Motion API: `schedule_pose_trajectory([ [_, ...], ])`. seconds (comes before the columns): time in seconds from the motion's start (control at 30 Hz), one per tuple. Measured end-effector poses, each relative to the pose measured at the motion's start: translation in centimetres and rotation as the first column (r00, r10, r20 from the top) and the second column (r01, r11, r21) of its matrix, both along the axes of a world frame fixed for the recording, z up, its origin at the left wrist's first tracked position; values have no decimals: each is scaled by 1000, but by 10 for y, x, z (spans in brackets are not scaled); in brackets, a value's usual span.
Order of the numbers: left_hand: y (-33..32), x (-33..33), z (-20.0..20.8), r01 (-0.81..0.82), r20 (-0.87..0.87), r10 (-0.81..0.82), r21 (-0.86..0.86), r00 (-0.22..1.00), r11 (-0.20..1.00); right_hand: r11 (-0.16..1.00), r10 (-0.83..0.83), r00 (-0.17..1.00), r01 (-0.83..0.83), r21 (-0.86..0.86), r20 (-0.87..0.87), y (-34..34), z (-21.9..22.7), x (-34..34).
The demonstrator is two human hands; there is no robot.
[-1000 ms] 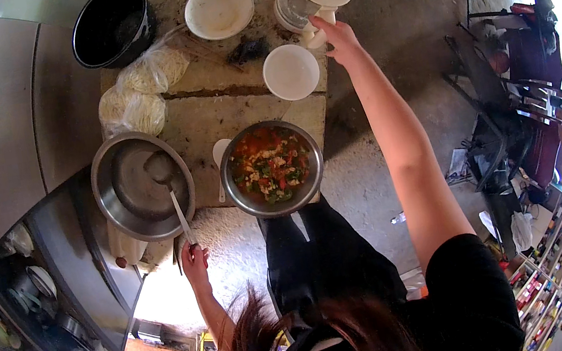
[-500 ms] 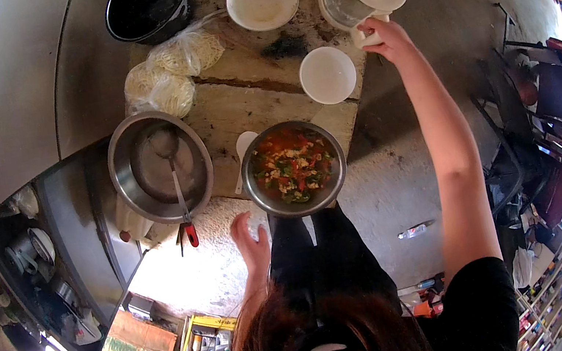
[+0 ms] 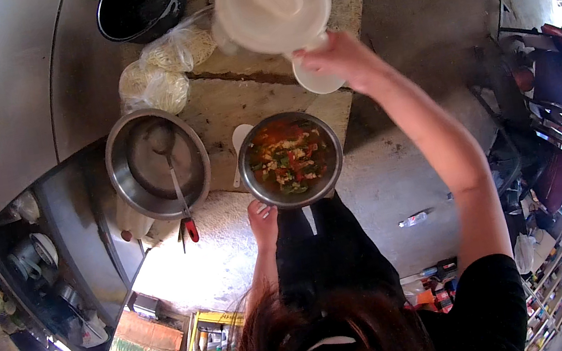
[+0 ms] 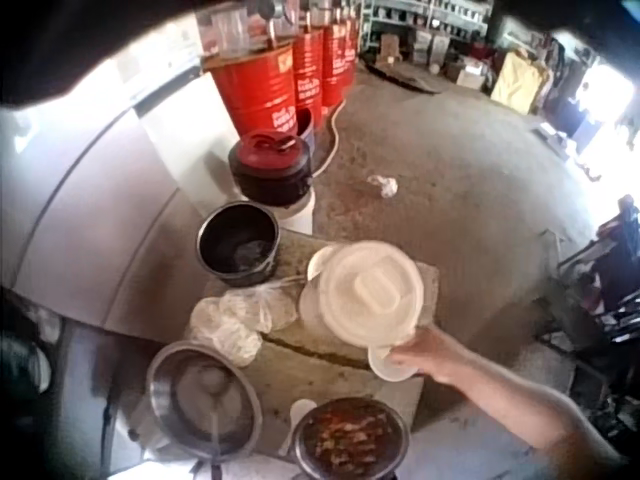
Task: The person washes hands at an outdoor sink, then moves to a kitchen counter to wipe the surface with a cloth. They handle a plastic bag of food items, wash them at the sink, and return to the counter to arrange bowls and a pot containing mixed vegetables.
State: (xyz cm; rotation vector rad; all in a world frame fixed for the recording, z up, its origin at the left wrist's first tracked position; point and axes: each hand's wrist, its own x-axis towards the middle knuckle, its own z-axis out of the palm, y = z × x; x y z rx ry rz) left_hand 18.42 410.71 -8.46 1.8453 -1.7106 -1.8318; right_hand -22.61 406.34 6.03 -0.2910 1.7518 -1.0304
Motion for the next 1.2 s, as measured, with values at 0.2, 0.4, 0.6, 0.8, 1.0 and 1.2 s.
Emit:
schedule_pose_trajectory([
  [0.2,5,4,-9,-103,-47,108,96,993,990,992,111,994,-109,57,-21,-27,-76,92],
  [0.4,10,3,-4,-136,-33,144,173,989,975,977,200,968,-186,103,-148,-45,-104,131],
  [0.6,7,5,-15,-215,-60,252,361,966,908,981,185,967,-191,-17,-177,-48,-112,142],
  [0.8,-10,1,-21,-226,-87,313,517,946,826,975,-162,987,157,-159,-15,7,-119,120],
  [1.0,-21,2,-28,-185,-52,252,541,966,820,946,58,915,78,316,-400,134,-148,137],
  [1.2,-25,-14,-27,-236,7,269,502,963,832,987,-100,988,114,112,-117,186,-194,176],
])
